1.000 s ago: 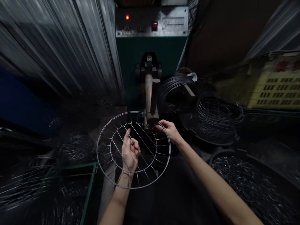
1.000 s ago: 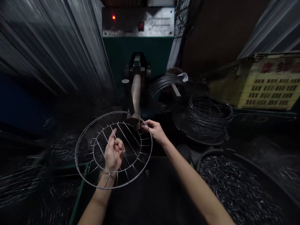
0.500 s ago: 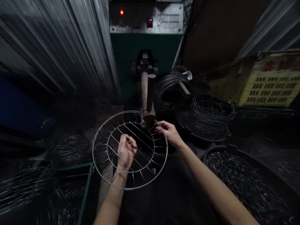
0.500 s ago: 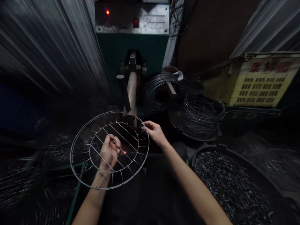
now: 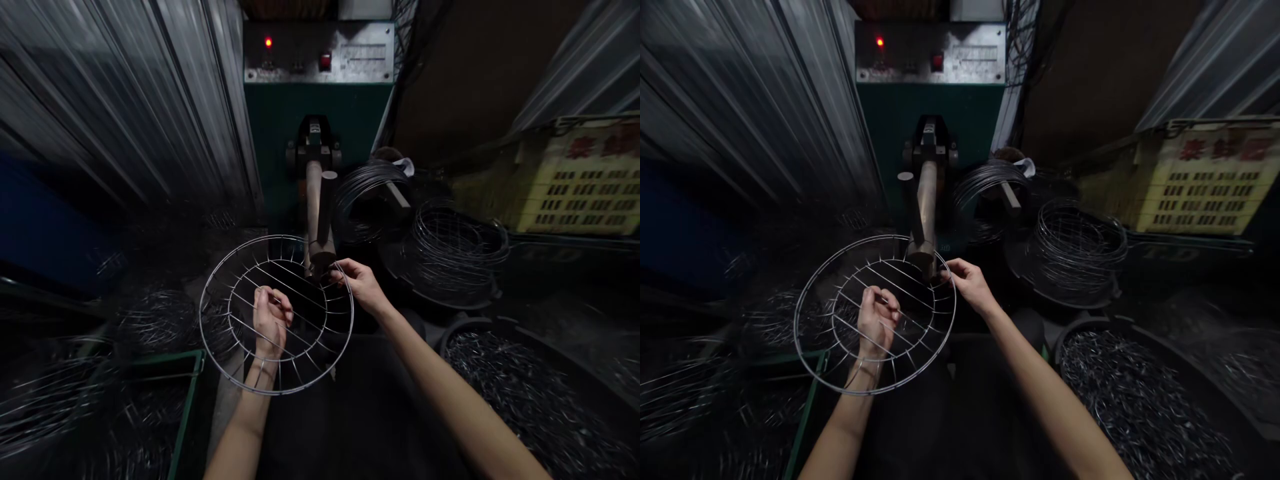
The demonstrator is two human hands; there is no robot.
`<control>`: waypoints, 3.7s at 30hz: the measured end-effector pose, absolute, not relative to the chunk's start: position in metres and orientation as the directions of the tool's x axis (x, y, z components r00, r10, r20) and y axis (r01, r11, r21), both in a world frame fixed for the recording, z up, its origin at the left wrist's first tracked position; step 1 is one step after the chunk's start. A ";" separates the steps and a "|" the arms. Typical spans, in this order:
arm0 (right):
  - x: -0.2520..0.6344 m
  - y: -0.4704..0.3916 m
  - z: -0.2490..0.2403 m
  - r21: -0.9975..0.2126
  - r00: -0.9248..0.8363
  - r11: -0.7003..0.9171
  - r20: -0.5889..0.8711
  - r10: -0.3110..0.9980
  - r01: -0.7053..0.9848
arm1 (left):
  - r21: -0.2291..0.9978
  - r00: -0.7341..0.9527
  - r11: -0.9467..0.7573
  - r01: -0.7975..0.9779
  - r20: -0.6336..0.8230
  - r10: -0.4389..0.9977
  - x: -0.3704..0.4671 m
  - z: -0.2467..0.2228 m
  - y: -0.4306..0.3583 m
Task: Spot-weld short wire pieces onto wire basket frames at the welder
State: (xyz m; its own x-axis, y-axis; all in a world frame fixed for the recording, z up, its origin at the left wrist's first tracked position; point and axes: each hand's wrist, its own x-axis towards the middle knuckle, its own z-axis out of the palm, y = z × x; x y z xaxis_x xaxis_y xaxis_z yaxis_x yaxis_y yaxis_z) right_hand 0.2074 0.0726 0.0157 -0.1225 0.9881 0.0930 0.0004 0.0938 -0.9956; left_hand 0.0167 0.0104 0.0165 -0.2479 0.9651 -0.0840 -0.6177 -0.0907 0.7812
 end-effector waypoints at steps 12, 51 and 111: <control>0.212 0.056 0.019 -0.992 -0.122 0.111 0.104 0.987 0.053 | 0.771 -0.199 -0.087 -0.631 -0.053 0.978 0.014 0.016 0.003; 0.206 0.051 0.023 -0.991 -0.067 0.132 0.130 0.989 0.029 | 0.774 -0.416 -0.269 -0.572 0.009 0.909 0.029 0.011 0.010; 0.202 0.057 0.017 -0.980 -0.055 0.193 0.190 0.980 0.054 | 0.842 -0.285 -0.182 -0.507 0.036 0.958 0.025 0.010 0.000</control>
State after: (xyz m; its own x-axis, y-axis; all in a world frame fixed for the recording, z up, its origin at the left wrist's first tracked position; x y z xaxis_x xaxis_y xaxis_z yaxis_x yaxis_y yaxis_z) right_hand 0.2025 0.0567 0.0174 -0.0546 0.9802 0.1902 0.0535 0.1930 -0.9797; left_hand 0.0254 0.0003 0.0103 -0.2845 0.9580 0.0359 -0.5073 -0.1823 0.8423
